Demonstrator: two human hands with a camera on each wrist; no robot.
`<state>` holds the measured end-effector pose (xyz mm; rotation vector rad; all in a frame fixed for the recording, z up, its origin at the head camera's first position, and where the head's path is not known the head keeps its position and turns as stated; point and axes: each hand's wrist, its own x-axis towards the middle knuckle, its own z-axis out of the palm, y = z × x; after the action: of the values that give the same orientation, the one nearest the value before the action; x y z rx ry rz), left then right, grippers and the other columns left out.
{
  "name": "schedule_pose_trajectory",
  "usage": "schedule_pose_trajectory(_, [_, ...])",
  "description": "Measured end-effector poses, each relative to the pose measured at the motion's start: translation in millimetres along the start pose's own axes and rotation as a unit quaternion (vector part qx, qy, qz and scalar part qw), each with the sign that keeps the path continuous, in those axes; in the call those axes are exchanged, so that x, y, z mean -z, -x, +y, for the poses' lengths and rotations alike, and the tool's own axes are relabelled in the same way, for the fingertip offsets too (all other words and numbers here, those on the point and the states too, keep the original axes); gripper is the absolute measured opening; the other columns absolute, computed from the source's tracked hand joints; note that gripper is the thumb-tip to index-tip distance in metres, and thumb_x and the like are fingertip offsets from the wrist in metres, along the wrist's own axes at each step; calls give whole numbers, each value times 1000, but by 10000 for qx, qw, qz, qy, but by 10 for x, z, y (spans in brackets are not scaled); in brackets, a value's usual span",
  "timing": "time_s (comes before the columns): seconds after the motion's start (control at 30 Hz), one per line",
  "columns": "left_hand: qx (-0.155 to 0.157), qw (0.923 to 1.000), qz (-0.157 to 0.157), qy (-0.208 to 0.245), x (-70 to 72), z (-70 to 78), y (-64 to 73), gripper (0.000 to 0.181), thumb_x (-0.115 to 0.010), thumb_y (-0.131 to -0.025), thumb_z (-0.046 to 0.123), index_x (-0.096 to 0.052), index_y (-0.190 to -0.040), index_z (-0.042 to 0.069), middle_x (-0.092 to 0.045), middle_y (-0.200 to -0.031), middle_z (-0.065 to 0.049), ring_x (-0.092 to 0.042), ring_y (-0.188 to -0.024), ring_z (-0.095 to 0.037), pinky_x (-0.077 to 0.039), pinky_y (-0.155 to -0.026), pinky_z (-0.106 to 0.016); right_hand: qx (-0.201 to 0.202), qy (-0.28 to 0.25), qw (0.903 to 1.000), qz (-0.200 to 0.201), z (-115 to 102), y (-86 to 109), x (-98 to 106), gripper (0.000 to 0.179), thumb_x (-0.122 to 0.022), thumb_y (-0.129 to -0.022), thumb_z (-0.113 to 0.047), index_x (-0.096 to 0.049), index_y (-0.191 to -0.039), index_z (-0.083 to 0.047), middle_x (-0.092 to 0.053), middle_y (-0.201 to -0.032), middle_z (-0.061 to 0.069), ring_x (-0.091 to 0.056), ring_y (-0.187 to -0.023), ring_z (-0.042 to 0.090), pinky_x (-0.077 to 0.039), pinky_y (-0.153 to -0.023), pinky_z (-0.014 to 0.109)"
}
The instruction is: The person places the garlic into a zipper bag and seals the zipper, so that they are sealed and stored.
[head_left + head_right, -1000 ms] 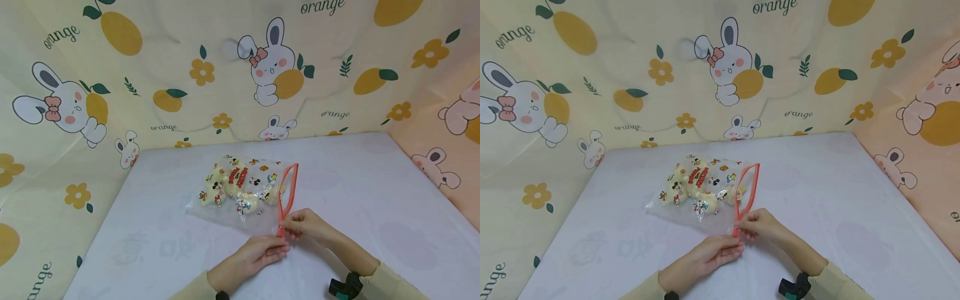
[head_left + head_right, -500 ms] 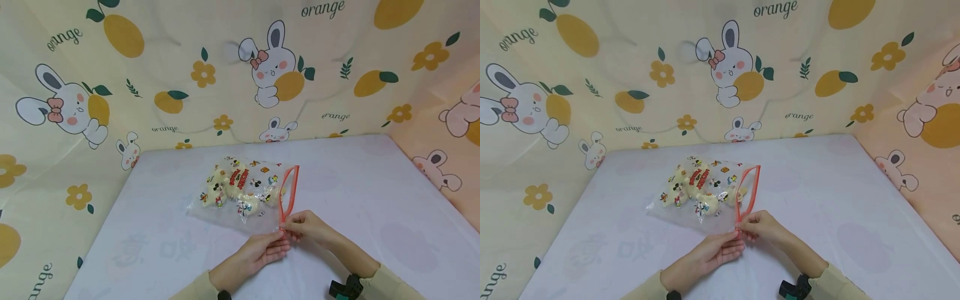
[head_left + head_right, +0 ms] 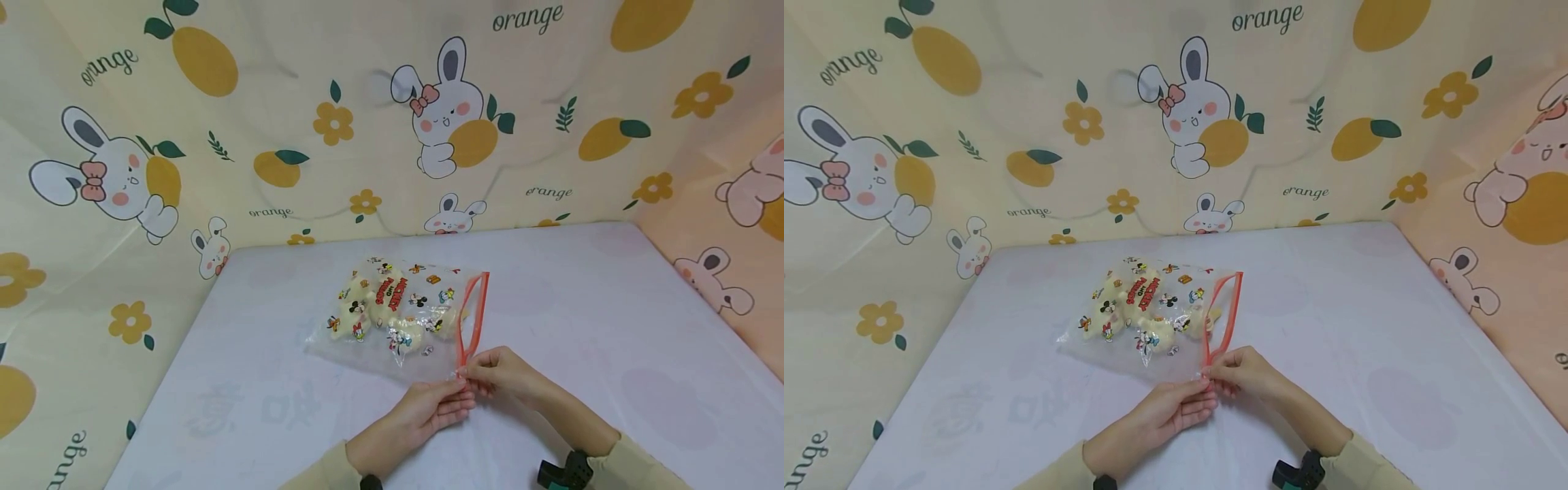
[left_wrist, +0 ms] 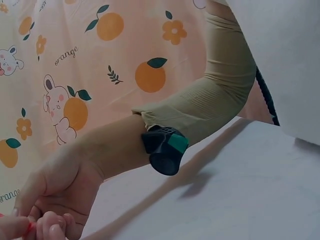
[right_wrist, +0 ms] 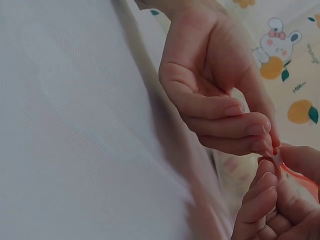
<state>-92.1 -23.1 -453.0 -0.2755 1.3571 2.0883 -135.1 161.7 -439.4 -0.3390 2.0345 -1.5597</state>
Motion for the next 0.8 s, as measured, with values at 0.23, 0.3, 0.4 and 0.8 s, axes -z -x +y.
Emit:
schedule_pose_trajectory(0.23, [-5, 9999, 110, -79, 2, -33, -15, 29, -64, -92, 18, -67, -111, -4, -72, -73, 5, -69, -73, -4, -59, -73, -18, 93, -72, 9999, -92, 22, 9, -21, 40, -62, -93, -18, -60, -93, 22, -57, -58, -14, -48, -51, 0, -43, -50, 14])
schedule_pose_trajectory(0.3, [-3, 9999, 130, -88, -4, -31, -10, 29, -63, -92, 18, -67, -111, -4, -71, -73, 5, -69, -72, -4, -58, -72, -17, 77, -118, 9998, -105, 21, 12, -27, 40, -61, -94, -17, -59, -94, 23, -57, -58, -14, -48, -51, 0, -43, -50, 14])
schedule_pose_trajectory(0.4, [-42, 9998, 143, -113, -8, -33, -5, 29, -63, -92, 17, -67, -111, -5, -71, -72, 5, -69, -71, -4, -58, -71, -17, 52, -138, 9999, -79, 18, 11, -36, 38, -60, -94, -16, -59, -93, 22, -57, -58, -14, -48, -51, 0, -43, -50, 14])
schedule_pose_trajectory(0.8, [-107, 9998, 53, -186, 6, -19, -12, 29, -62, -92, 16, -67, -111, -5, -70, -72, 6, -67, -70, -2, -56, -68, -15, 65, -195, 9997, -117, -31, 9, -16, 26, -58, -94, -17, -67, -81, 4, -57, -57, -13, -49, -52, -1, -42, -50, 13])
